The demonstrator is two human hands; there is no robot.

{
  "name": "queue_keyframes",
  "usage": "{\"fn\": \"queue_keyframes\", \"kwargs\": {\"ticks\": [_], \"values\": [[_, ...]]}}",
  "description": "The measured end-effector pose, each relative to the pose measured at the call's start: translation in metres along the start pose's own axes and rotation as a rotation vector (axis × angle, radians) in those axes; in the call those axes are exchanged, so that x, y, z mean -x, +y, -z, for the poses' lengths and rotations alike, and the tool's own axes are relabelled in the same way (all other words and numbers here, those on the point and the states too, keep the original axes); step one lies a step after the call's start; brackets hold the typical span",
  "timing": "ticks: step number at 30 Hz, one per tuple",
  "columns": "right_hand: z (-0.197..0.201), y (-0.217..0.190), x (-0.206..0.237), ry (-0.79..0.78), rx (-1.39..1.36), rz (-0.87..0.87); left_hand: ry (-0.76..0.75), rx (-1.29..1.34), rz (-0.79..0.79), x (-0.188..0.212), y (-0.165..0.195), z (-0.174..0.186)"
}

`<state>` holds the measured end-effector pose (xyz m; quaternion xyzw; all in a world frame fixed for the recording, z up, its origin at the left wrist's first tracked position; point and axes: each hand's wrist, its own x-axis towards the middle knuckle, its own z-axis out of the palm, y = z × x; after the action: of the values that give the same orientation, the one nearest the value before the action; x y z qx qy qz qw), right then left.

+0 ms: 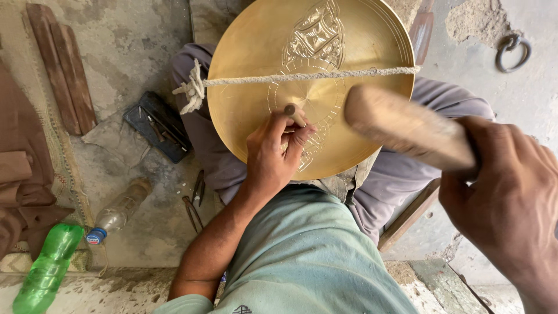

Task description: The person sits on the floor with a brass plate resting on their lap and hammers a punch against the plate's surface using a wooden mallet, working a decorative pattern into the metal. They periodically reposition the punch and rotate the plate to continue hammering different areas.

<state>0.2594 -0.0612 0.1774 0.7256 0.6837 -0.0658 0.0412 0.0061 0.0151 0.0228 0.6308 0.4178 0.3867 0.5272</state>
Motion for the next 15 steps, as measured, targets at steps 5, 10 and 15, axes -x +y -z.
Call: {"fn": "queue_keyframes", "kwargs": {"ticks": [5,10,15], "values": [[-0.003,0.003,-0.004,0.084,-0.075,0.022,-0.081,-0.113,0.033,-0.004,-0.003,-0.002],[0.002,0.000,-0.022,0.102,-0.025,0.100,-0.029,-0.229,-0.022,0.000,-0.001,-0.010],[0.006,-0.020,-0.045,0.157,-0.808,-0.048,-0.047,-0.258,-0.026,-0.001,-0.003,-0.009]]}}
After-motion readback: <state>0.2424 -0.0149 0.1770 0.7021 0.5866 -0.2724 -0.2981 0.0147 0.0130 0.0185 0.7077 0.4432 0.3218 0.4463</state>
